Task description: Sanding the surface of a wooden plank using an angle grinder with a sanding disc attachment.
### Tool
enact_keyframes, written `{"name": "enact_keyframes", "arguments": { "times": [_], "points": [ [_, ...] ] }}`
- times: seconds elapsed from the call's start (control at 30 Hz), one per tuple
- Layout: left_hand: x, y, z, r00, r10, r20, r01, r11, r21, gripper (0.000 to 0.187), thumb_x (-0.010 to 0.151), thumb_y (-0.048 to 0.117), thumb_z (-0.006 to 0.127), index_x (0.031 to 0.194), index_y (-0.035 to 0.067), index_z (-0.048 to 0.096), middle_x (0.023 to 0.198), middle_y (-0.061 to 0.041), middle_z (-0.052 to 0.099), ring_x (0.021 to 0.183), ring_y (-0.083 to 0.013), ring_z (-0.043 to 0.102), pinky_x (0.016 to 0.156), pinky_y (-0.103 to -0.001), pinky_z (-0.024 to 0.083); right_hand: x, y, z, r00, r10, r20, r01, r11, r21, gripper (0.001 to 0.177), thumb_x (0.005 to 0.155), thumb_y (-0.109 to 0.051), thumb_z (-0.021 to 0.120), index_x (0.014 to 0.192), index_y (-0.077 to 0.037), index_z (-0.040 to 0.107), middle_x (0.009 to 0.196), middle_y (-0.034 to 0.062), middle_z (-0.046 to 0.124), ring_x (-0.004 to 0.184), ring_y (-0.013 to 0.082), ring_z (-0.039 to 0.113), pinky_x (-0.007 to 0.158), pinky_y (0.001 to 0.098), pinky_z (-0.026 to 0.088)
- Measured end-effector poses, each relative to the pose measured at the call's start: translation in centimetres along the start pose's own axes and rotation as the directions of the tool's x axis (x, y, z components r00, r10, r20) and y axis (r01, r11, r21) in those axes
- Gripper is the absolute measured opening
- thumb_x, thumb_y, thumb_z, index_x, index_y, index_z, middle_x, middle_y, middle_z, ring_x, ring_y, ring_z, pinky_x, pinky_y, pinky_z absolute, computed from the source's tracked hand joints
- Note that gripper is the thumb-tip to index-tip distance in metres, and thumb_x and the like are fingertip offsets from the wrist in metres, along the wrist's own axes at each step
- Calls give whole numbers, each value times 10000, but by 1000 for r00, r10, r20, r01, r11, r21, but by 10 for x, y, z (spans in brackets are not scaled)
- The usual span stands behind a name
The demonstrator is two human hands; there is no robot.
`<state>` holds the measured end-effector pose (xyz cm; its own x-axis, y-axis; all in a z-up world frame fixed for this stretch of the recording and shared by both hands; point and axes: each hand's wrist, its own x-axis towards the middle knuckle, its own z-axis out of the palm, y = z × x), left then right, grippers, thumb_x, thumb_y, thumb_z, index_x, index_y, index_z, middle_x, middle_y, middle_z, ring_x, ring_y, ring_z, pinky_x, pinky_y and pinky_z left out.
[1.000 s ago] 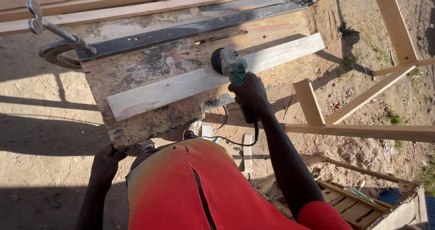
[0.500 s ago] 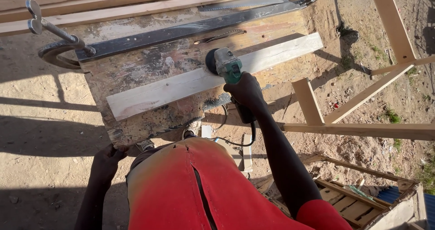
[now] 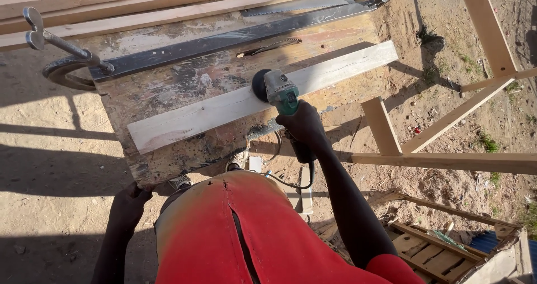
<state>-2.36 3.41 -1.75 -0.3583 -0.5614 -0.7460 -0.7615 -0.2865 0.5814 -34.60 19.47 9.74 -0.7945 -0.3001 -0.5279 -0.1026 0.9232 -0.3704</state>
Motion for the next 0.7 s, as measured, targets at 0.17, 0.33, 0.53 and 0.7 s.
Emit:
{"name": "enact_keyframes", "arguments": {
  "times": [0.17, 0.33, 0.53, 0.7],
  "points": [
    [-18, 28, 28, 696, 524, -491, -393, 850, 349, 585, 769, 115, 545, 1239, -119, 287, 1187, -248, 253, 1029, -386, 323, 829, -486, 321, 34, 55, -46, 988, 89, -128, -68, 985, 159, 192, 556, -194, 638, 675, -53, 586, 573, 43, 557, 469, 137, 511, 422, 278, 410],
    [-13, 119, 75, 188, 940, -286, -706, 331, 626, 317, 844, 60, 458, 1132, -59, 517, 1217, -265, 436, 1144, -386, 401, 931, -408, 311, 69, 114, -63, 975, 77, -209, -40, 984, 175, 371, 576, -309, 715, 723, -8, 554, 634, 155, 554, 632, 285, 575, 583, 403, 424],
    [35, 156, 165, 420, 850, 316, -520, -60, 852, 573, 850, 393, 403, 1281, 32, 292, 1345, -177, 257, 1278, -303, 178, 1053, -381, 133, 50, 103, -58, 988, 36, -153, -7, 983, 184, 408, 565, -286, 692, 779, 26, 542, 672, 184, 559, 682, 321, 585, 629, 418, 437],
    [43, 175, 205, 305, 921, 243, -422, -98, 901, 602, 825, 388, 410, 1234, -49, 344, 1251, -236, 369, 1225, -349, 279, 1037, -404, 143, 49, 110, -61, 993, 21, -114, -2, 987, 159, 459, 556, -308, 692, 832, 26, 540, 722, 198, 573, 753, 356, 593, 631, 439, 436]
  ]
}}
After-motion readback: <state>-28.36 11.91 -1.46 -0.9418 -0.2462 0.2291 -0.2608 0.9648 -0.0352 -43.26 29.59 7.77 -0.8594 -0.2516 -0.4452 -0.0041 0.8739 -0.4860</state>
